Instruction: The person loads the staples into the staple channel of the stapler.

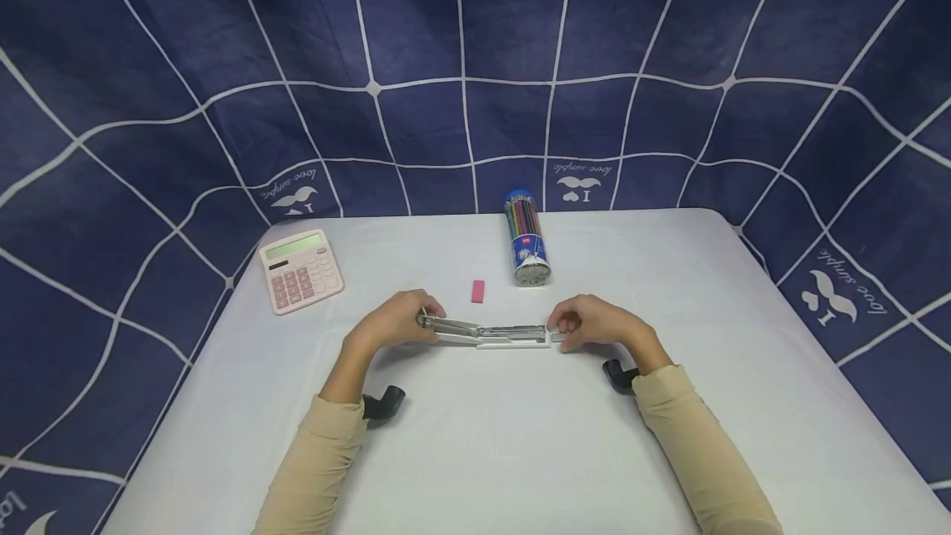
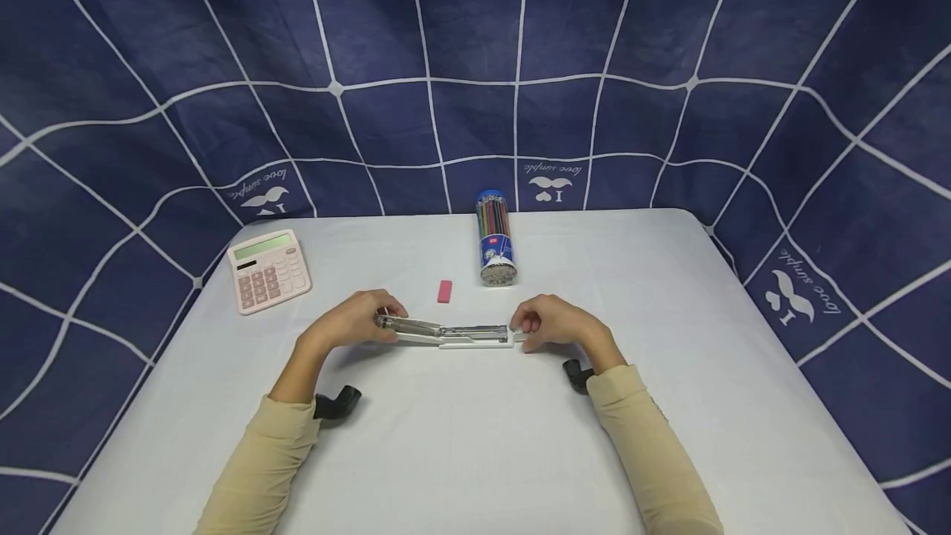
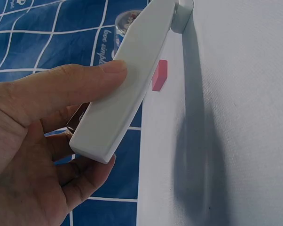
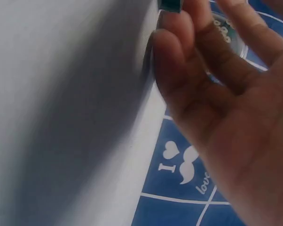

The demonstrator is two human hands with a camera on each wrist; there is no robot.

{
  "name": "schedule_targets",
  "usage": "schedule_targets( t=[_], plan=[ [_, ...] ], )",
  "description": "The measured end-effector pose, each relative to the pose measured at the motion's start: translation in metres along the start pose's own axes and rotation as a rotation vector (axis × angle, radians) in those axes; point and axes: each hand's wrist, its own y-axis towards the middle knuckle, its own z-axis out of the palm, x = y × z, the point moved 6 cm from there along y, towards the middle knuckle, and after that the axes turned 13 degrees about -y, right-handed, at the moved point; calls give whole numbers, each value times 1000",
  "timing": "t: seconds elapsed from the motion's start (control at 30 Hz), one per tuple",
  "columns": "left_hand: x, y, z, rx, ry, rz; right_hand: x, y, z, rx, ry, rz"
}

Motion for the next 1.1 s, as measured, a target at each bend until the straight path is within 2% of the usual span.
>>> schedule_targets(
  t=[0.37, 0.6, 0.83, 1.1],
  plan=[
    [-3, 0, 0, 8, 3, 15, -8, 4, 6, 28, -50, 139],
    [-3, 0, 0, 1, 6, 26, -6, -1, -2, 8, -89, 112],
    [-5, -1, 0, 5, 13, 21, 2, -6, -14, -77, -79, 51],
    [-6, -2, -1, 5, 12, 22, 19, -4, -16, -138, -83, -12]
  ],
)
